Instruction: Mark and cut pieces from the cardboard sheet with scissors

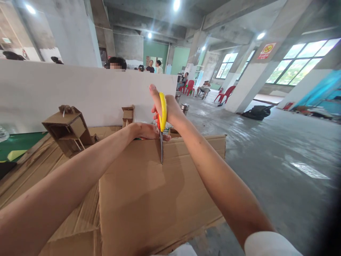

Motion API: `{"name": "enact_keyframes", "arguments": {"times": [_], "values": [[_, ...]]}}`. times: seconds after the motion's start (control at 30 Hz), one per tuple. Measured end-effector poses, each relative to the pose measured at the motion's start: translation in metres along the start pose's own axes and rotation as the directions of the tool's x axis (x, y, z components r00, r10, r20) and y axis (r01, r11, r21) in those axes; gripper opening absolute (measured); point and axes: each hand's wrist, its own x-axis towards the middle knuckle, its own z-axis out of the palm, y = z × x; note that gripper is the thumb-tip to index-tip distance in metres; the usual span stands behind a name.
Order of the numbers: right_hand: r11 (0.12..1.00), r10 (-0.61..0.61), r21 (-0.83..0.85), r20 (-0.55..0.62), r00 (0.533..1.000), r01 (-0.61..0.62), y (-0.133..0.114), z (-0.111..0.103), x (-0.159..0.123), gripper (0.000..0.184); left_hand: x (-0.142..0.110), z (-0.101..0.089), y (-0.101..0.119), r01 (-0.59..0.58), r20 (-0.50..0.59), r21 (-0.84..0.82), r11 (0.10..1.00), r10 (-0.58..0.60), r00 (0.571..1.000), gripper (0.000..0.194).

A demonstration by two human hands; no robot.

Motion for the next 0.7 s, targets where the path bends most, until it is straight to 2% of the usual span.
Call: {"name": "enact_keyframes", "arguments": {"times": [0.13, 0.23, 0.4, 0.7], "values": [[0.987, 0.058, 0.140, 0.121, 0.991, -0.075, 0.001, -0.002, 0.001, 0.054, 0.001, 0.000, -0.002, -0.020, -0.004, -0.017, 1.000, 0.020, 1.000, 0.049], [0.979, 0.067, 0.180, 0.140, 0.988, -0.092, 0.005, 0.001, 0.002, 0.052, 0.002, 0.000, -0.004, -0.032, 0.002, -0.029, 0.999, 0.032, 0.999, 0.049], [0.994, 0.029, 0.106, 0.088, 0.996, -0.038, 0.011, 0.006, 0.005, 0.053, 0.004, 0.001, -0.007, -0.066, 0.016, -0.059, 0.996, 0.067, 0.998, 0.050], [1.000, 0.000, -0.016, 0.116, 0.993, 0.002, 0.008, 0.008, -0.012, 0.061, 0.003, 0.003, -0.012, -0.062, 0.004, -0.071, 0.996, 0.063, 0.998, 0.055]]}}
